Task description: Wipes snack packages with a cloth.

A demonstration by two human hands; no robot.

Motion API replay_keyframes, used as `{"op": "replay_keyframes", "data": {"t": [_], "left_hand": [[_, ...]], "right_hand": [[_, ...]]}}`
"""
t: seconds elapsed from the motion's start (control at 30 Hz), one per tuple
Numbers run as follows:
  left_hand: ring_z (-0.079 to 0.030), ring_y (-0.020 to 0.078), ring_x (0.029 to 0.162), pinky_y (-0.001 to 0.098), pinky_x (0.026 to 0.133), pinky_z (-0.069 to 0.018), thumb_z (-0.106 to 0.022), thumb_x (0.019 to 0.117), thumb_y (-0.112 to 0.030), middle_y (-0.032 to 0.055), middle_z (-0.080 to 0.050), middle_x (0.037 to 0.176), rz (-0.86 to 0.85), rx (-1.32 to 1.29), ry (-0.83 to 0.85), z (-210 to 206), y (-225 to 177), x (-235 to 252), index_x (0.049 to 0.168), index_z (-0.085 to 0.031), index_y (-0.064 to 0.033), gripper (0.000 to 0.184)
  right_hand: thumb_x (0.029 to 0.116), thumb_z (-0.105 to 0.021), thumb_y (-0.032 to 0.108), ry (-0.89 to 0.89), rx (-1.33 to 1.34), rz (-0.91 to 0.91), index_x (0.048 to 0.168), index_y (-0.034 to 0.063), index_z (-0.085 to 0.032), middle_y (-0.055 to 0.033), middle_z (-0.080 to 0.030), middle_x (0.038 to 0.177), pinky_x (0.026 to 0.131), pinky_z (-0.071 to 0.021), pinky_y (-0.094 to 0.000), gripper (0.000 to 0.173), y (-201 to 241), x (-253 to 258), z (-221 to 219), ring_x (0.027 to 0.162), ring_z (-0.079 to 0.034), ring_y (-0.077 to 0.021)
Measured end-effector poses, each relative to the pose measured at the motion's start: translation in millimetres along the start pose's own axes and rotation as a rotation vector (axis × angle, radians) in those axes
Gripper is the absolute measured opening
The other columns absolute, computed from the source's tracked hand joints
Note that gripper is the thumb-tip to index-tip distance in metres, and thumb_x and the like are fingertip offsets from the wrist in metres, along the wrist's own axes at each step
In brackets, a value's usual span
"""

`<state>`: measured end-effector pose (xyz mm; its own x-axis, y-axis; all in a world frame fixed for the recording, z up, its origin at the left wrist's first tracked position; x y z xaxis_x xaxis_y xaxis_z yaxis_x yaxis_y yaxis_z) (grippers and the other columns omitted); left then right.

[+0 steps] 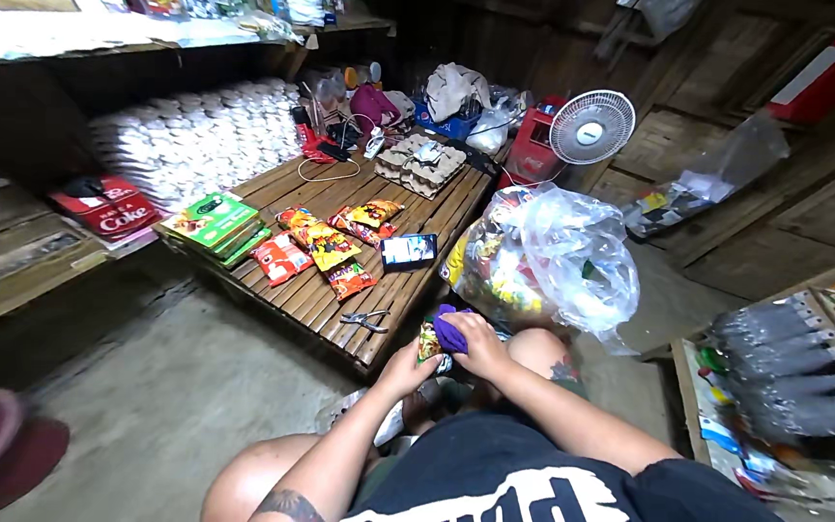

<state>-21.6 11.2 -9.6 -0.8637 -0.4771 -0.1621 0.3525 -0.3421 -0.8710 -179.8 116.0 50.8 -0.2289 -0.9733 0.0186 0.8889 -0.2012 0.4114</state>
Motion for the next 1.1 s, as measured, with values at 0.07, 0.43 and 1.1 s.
{"op": "replay_keyframes", "data": {"t": [0.07,0.43,1.1], "left_hand": [[-0.062,0.0309,0.124,0.0519,0.109,-0.0449,-0.057,0.101,-0.044,0.0214,-0.064,0.13,-0.005,0.006,-0.003,0.5,-0.8,-0.5,0.146,-0.047,0.0005,0.064],[-0.065,0.0247,0.12,0.0477,0.108,-0.0477,-0.061,0.0979,-0.043,0.0174,-0.067,0.128,-0.091,-0.107,-0.065,6.9,-4.2,-0.3,0.145,-0.049,-0.0017,0.064],[-0.062,0.0228,0.122,0.0408,0.108,-0.0484,-0.067,0.0969,-0.032,0.0204,-0.061,0.134,0.049,-0.396,-0.177,16.4,8.0,9.4,0.149,-0.039,0.0015,0.068]], "right_hand": [[0.0816,-0.076,0.013,-0.014,0.003,0.012,0.147,0.0193,-0.055,-0.0059,-0.055,0.149,0.113,-0.04,-0.0574,0.068,-0.5,-0.1,-0.7,0.144,-0.043,-0.0322],[0.0767,-0.075,0.004,-0.107,-0.015,0.156,0.134,0.0193,-0.068,-0.0103,-0.065,0.136,0.107,-0.047,-0.0531,0.06,-16.1,13.1,29.9,0.131,-0.055,-0.0362],[0.0789,-0.075,0.006,-0.185,0.139,0.079,0.135,0.0159,-0.067,-0.0136,-0.064,0.136,0.11,-0.0448,-0.0519,0.058,-0.1,2.2,48.4,0.13,-0.056,-0.0345]]}}
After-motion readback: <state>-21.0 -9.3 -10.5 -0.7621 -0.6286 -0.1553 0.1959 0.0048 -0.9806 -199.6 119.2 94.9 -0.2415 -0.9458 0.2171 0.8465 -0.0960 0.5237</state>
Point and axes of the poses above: each hand's wrist, its own x-axis towards the middle knuckle, its own z-axis out of the back of the hand, y = z × x, the point moved 2 cm from there along x, towards the middle knuckle
